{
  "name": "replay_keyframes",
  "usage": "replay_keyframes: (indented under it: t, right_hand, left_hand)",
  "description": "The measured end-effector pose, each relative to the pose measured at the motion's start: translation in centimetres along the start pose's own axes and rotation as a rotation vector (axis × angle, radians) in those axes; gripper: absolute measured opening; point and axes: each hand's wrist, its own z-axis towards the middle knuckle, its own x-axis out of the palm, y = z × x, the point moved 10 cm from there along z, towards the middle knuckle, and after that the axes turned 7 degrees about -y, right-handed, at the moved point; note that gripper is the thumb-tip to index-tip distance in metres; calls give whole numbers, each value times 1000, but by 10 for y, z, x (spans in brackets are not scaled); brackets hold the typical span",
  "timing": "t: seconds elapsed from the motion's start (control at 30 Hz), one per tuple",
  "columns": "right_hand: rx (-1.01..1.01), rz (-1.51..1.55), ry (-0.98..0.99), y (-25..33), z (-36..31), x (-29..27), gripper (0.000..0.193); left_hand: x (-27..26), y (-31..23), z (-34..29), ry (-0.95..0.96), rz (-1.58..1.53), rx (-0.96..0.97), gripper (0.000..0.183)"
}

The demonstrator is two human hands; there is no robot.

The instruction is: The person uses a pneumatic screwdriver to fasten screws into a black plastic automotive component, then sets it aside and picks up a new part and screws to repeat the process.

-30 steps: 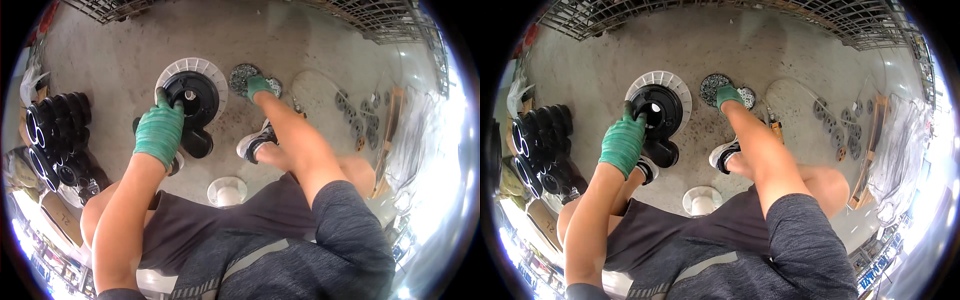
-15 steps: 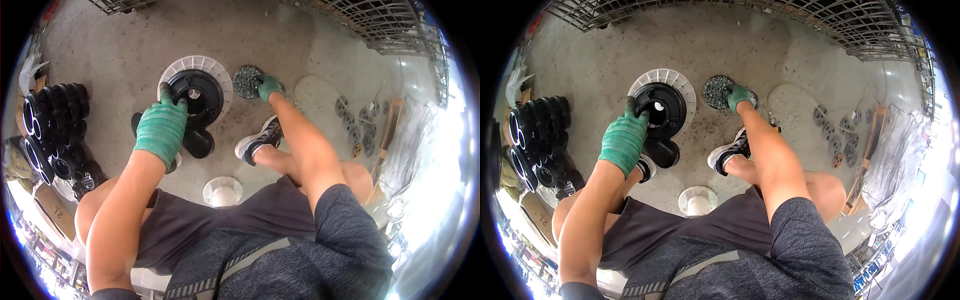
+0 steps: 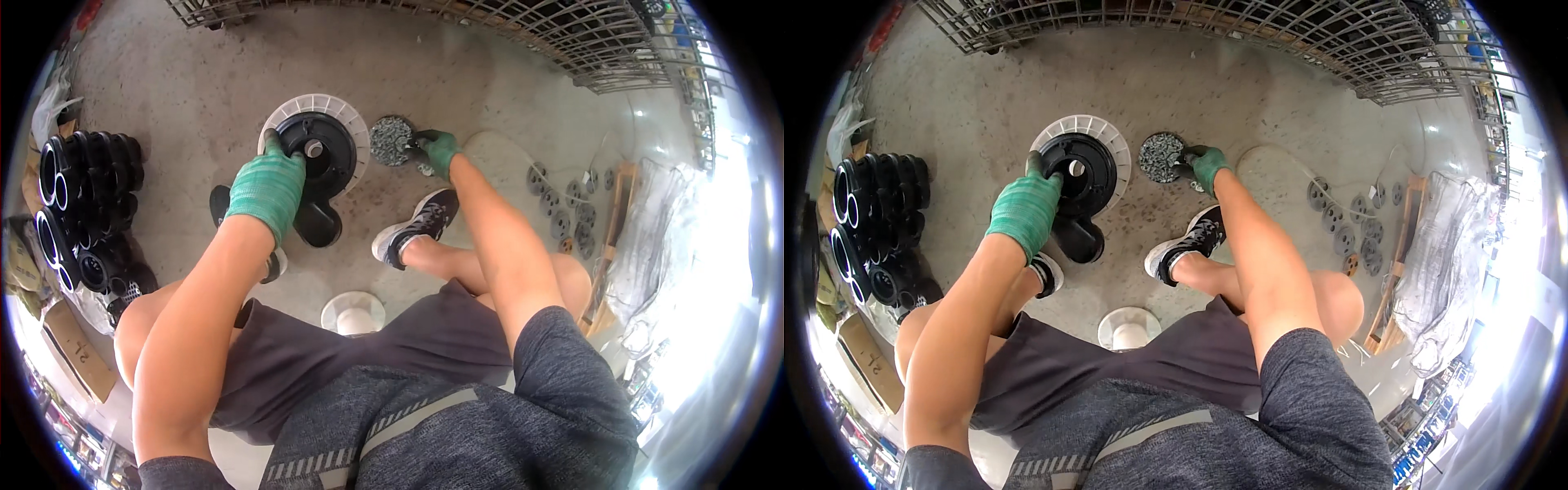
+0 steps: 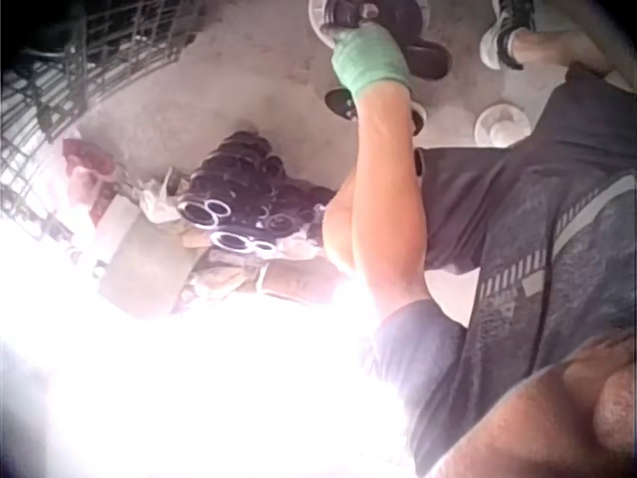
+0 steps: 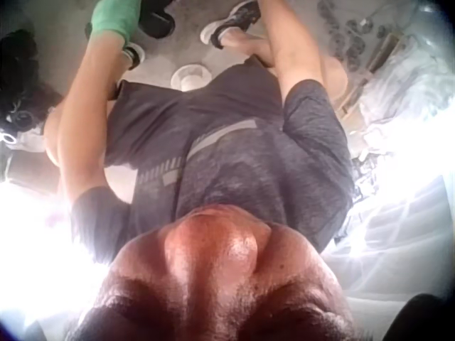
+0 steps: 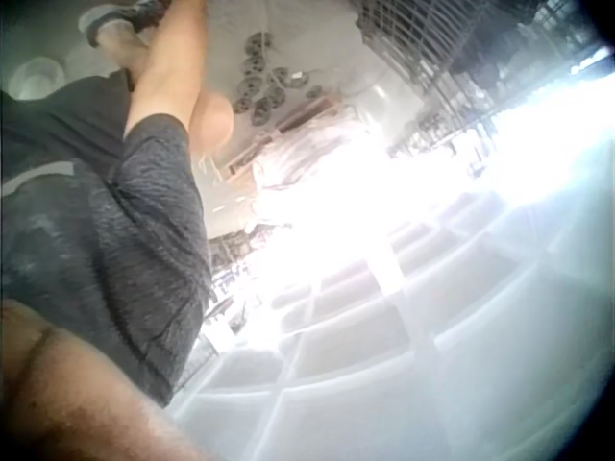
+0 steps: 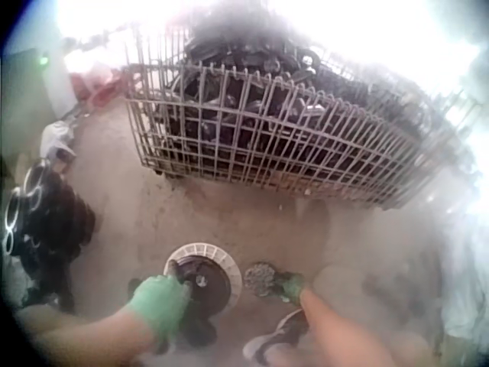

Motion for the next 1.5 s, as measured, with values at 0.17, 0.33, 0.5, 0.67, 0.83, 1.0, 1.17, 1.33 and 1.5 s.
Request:
replay_keyframes:
  t: [0.17,0.33,0.5,0.67,0.83,1.0,1.17,1.33,1.5]
  right_hand:
    - [-99,291,72,12,-10,-7,28]
    - [-76,520,365,64,-79,15,30]
    - [-99,603,656,114,-154,33,36]
    - [-285,362,516,159,-263,61,35]
    - [-790,-447,291,188,-343,92,39]
    - [-1164,-720,171,193,-364,113,38]
    - [-1103,-538,213,199,-358,104,32]
    - [-808,-353,131,206,-330,72,20]
    - [-684,-378,98,203,-311,75,41]
  left_hand:
    - [-2,-3,1,-6,-16,7,35]
    - [23,22,13,-10,-215,-167,35]
    - [-15,-3,-7,21,-71,61,32]
    - [-30,-21,-24,27,-1601,-8,56]
    - [-47,-74,-59,518,-2392,-65,73]
    - [-36,-72,-58,479,-2408,-184,63]
    - [-33,-60,-67,455,-2365,-139,51]
    - [-66,-56,-71,309,-2120,5,39]
    - [-101,-49,-68,-7,-1748,115,36]
